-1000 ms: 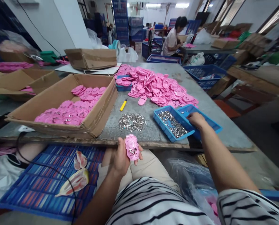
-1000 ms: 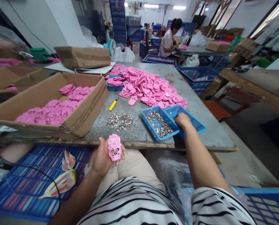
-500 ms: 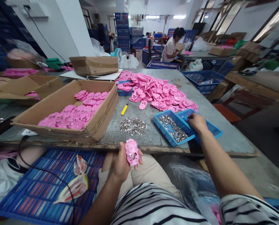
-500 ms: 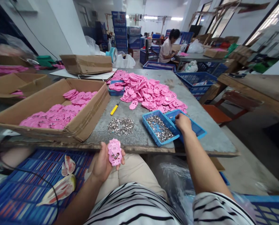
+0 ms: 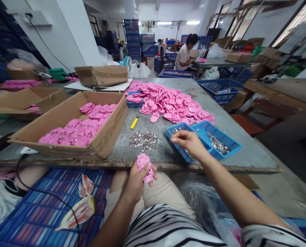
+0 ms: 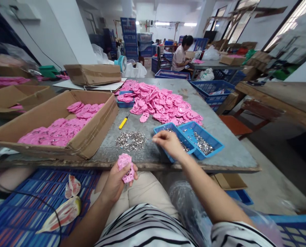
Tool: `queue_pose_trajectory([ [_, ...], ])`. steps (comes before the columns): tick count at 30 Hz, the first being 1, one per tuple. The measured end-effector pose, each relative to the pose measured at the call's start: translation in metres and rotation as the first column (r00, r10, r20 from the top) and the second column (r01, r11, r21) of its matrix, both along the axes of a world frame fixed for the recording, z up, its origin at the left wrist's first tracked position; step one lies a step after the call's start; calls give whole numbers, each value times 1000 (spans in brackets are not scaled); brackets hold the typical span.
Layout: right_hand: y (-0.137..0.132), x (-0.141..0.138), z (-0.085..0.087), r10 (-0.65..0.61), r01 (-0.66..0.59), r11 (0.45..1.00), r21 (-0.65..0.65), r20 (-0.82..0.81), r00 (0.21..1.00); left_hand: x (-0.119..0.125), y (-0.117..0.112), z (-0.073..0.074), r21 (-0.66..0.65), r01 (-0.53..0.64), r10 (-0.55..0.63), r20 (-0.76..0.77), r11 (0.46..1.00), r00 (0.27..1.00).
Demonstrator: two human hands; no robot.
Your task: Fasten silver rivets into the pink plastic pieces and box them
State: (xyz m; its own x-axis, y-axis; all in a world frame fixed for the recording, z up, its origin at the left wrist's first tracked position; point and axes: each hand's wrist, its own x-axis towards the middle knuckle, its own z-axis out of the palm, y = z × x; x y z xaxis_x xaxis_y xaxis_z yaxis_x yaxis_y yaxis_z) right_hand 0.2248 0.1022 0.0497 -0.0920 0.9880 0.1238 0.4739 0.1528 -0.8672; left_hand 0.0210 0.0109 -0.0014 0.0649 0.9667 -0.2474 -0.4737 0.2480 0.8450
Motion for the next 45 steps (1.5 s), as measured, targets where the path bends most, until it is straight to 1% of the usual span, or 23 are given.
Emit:
queue_pose_trajectory([
  [1, -7, -15, -4, 162, -162, 987, 1, -38, 986, 1, 0, 1, 3, -16, 16, -2, 1000, 1000],
  [2, -14, -29, -9, 274, -273, 962, 10, -43, 961, 1, 0, 2, 6, -39, 39, -1, 999, 999],
  [3, -19, -41, -14, 343, -342, 939, 41, -17, 939, 1, 1, 2, 8, -66, 66, 1, 998, 998],
  [5, -29, -58, -24, 422, -431, 897, 102, 96, 901, 0, 1, 3, 4, -131, 131, 12, 991, 991],
  [7, -35, -68, -33, 446, -477, 866, 147, 202, 872, -2, 1, 4, -13, -188, 188, 23, 982, 982],
  [9, -37, -72, -39, 451, -503, 849, 165, 272, 850, -3, 1, 3, -32, -226, 227, 29, 974, 974],
  [13, -37, -69, -41, 452, -533, 833, 150, 371, 811, -1, 1, 0, -41, -243, 244, 31, 969, 969],
  [15, -36, -67, -39, 475, -543, 829, 130, 347, 809, 0, 1, 0, -35, -221, 223, 36, 975, 974],
  [17, -34, -66, -37, 508, -540, 837, 92, 239, 828, 1, 0, 0, -33, -195, 196, 44, 980, 980],
  [19, -34, -66, -37, 516, -520, 854, 28, 80, 853, 1, 0, 1, -36, -184, 185, 49, 982, 982],
  [21, -34, -68, -38, 503, -509, 859, -58, -91, 860, 1, 0, 2, -44, -190, 192, 47, 981, 980],
  [23, -34, -71, -40, 484, -521, 842, -136, -234, 843, 1, -1, 3, -47, -198, 200, 45, 979, 979],
  [25, -35, -72, -41, 474, -544, 818, -188, -315, 822, 1, -1, 3, -46, -201, 203, 41, 979, 978],
  [26, -35, -73, -42, 472, -547, 813, -199, -324, 820, 1, -1, 3, -40, -205, 206, 37, 978, 978],
  [28, -35, -73, -42, 469, -529, 827, -193, -284, 836, 2, -1, 2, -11, -227, 227, 6, 974, 974],
  [30, -34, -72, -41, 457, -489, 857, -166, -196, 868, 3, -1, 0, 24, -279, 280, -79, 960, 957],
  [32, -34, -71, -40, 449, -462, 875, -147, -115, 886, 5, 0, -3, 50, -337, 340, -190, 940, 921],
  [34, -34, -70, -39, 457, -461, 875, -150, -64, 887, 6, 0, -5, 69, -372, 377, -266, 926, 887],
  [38, -35, -71, -39, 472, -465, 871, -158, 9, 882, 5, 0, -9, 87, -389, 396, -299, 917, 868],
  [40, -36, -73, -41, 466, -461, 873, -162, -8, 885, 4, -1, -11, 96, -404, 412, -320, 910, 853],
  [42, -37, -77, -45, 443, -451, 875, -177, -83, 893, 3, 0, -14, 107, -415, 425, -342, 904, 838],
  [45, -39, -81, -51, 391, -434, 875, -215, -215, 895, 4, 1, -16, 112, -418, 430, -334, 902, 839],
])
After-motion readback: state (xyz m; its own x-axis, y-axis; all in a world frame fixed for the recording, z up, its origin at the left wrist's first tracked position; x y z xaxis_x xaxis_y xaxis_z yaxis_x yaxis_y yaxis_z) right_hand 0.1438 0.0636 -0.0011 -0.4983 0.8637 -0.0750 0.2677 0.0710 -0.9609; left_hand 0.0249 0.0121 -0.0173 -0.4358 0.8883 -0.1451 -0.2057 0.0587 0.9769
